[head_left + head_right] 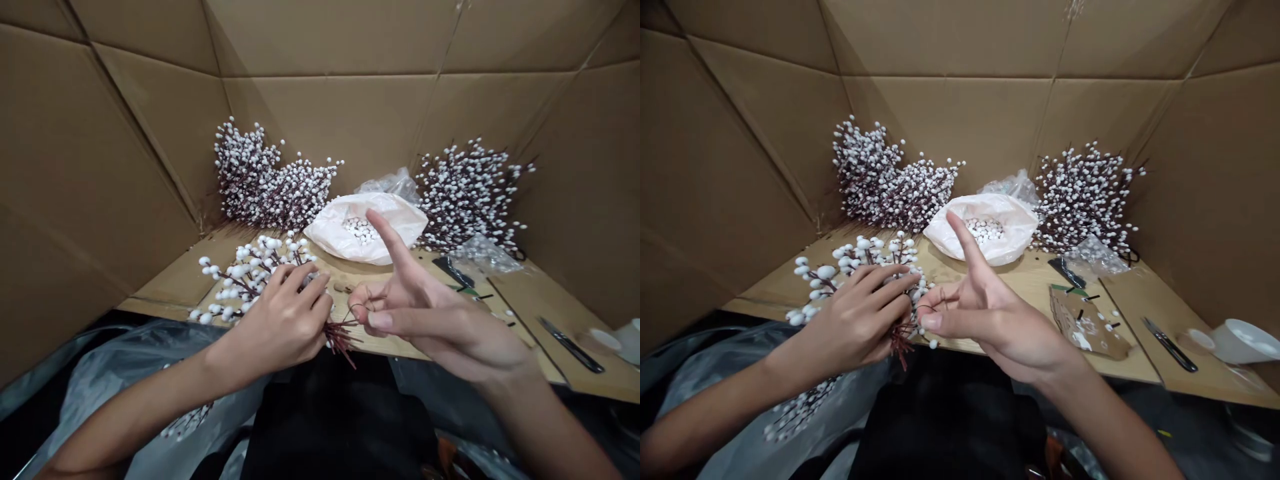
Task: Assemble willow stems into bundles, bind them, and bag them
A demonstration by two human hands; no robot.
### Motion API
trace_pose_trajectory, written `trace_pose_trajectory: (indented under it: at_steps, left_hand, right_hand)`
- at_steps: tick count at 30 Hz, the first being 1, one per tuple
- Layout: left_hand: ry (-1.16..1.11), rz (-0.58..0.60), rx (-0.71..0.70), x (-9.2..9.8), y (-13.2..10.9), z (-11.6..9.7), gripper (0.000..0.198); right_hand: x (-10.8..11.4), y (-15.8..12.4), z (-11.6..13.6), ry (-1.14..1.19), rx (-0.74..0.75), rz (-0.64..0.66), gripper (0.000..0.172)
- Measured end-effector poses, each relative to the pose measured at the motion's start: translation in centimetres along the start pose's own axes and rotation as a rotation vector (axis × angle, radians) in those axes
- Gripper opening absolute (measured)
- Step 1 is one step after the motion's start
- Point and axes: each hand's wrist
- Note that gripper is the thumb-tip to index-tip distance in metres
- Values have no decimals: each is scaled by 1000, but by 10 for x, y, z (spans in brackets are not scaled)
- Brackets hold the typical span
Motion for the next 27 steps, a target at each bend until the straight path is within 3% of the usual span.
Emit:
trace_pose_trajectory:
  at_steps: [10,16,27]
  left_hand:
    - [-66,121,-66,7,-6,-8,19]
    - [-75,197,-87,6,-1,-11,19]
    - [-73,286,-60,2,8,-12,19]
  right_hand:
    - [-3,-27,12,-245,-150,72,90]
    - [-1,-29,10,-335,-183,-26,89]
    - [7,-33,8,-446,-150,-151,70]
Point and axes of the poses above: each hand's wrist, its own y-axis towards the middle knuckle, its own x-axis out of the back of the hand, z = x × y, and after that the axes turned 11 degrees about -x, right-handed
